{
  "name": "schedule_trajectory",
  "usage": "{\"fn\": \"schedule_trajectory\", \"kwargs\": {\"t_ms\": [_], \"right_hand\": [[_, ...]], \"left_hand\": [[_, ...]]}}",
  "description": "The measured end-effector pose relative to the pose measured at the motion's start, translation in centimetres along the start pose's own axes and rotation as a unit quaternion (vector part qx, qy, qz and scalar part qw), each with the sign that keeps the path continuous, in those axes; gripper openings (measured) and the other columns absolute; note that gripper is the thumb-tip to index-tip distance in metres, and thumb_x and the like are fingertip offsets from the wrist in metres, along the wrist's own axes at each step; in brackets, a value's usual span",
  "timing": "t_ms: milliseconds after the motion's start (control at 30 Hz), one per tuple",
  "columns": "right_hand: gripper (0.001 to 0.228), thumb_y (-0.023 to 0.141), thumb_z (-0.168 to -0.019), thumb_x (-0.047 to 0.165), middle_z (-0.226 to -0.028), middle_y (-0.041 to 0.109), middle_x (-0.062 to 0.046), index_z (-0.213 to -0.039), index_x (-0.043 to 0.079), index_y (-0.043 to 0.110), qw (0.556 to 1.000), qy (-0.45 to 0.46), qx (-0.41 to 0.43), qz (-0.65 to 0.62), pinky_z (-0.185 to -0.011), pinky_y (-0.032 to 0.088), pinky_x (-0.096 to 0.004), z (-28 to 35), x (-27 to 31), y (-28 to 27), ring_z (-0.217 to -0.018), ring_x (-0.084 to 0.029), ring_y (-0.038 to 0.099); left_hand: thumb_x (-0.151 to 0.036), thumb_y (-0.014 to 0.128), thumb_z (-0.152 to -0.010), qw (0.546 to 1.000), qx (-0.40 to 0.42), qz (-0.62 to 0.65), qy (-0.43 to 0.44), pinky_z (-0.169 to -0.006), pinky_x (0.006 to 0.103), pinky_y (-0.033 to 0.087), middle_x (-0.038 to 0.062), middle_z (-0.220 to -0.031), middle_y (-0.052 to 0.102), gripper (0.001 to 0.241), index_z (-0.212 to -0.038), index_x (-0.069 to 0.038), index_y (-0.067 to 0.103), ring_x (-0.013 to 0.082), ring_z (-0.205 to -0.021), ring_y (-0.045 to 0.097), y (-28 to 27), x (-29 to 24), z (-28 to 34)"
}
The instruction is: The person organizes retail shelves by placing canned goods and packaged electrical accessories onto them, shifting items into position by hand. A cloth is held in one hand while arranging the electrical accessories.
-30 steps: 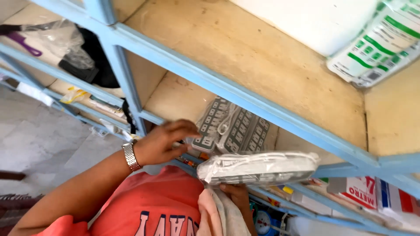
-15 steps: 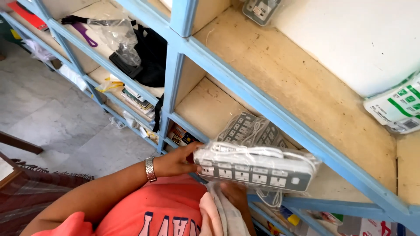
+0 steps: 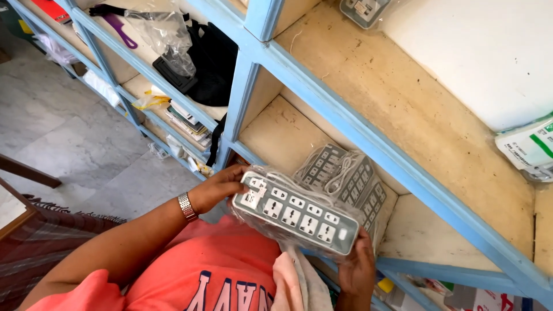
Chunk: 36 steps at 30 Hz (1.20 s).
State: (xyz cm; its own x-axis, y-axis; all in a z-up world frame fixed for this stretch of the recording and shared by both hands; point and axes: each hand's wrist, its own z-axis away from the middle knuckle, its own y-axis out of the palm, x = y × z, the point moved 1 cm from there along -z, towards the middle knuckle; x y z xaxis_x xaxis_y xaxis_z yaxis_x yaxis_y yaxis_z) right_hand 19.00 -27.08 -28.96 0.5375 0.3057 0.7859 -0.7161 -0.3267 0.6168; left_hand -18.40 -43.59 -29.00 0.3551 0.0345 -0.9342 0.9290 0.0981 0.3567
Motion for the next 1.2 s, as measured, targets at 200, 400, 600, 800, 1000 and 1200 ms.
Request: {"fn": "schedule_trajectory", "kwargs": {"t_ms": [200,400,600,800,1000,1200], "right_hand": [[0.050,0.055,-0.097,0.005,-0.133,0.062,-0.015,-0.147,-0.001,0.050,0.991,0.062,-0.049,0.110,-0.095,0.052,-0.044,0.2,-0.8,-0.3,-0.118,-0.026,0.062],[0.053,0.054,-0.094,0.000,-0.134,0.063,-0.014,-0.147,-0.003,0.049,0.990,0.053,-0.049,0.120,-0.099,0.052,-0.043,-0.2,-0.3,0.3,-0.120,-0.026,0.063],[0.055,0.053,-0.094,0.000,-0.136,0.062,-0.016,-0.149,-0.001,0.048,0.989,0.054,-0.060,0.128,-0.098,0.052,-0.044,-0.4,0.1,1.0,-0.121,-0.027,0.063],[0.056,0.052,-0.092,0.000,-0.136,0.062,-0.015,-0.148,-0.001,0.048,0.987,0.046,-0.068,0.141,-0.099,0.051,-0.044,-0.5,0.2,1.1,-0.122,-0.027,0.062],[0.059,0.055,-0.084,-0.004,-0.132,0.062,-0.018,-0.143,-0.002,0.047,0.992,0.042,-0.003,0.117,-0.105,0.047,-0.047,-0.1,-0.4,-1.2,-0.122,-0.031,0.060],[0.069,0.057,-0.076,-0.005,-0.133,0.060,-0.019,-0.142,0.005,0.042,0.984,0.101,0.083,0.122,-0.101,0.049,-0.054,-0.4,-2.5,-2.3,-0.122,-0.035,0.061]], "left_hand": [[-0.025,0.063,-0.085,0.995,-0.060,-0.057,-0.052,-0.056,0.0227,0.047,0.002,-0.107,0.064,0.060,-0.142,-0.006,0.057,0.0089,-0.081,0.059,-0.3,0.1,0.3],[-0.021,0.064,-0.089,0.998,-0.025,-0.026,-0.061,-0.059,0.0216,0.048,0.005,-0.106,0.068,0.062,-0.149,-0.008,0.050,0.0079,-0.082,0.061,-0.3,0.4,0.4],[-0.013,0.064,-0.091,0.999,0.012,0.011,-0.038,-0.089,0.0251,0.054,0.006,-0.126,0.069,0.059,-0.148,-0.006,0.049,0.0108,-0.111,0.065,-0.1,0.7,0.4],[-0.010,0.064,-0.090,0.999,0.003,0.030,-0.042,-0.098,0.0287,0.051,0.006,-0.130,0.067,0.059,-0.147,-0.006,0.048,0.0130,-0.120,0.062,-0.2,1.2,0.1],[-0.009,0.063,-0.091,0.998,0.009,0.052,-0.031,-0.100,0.0279,0.049,0.006,-0.130,0.067,0.059,-0.148,-0.006,0.047,0.0119,-0.120,0.062,-0.5,1.1,-0.6],[-0.007,0.064,-0.091,0.997,-0.014,0.077,0.021,-0.098,0.0273,0.051,0.005,-0.125,0.067,0.055,-0.144,-0.004,0.048,0.0097,-0.113,0.064,-1.7,0.7,-1.8]]}}
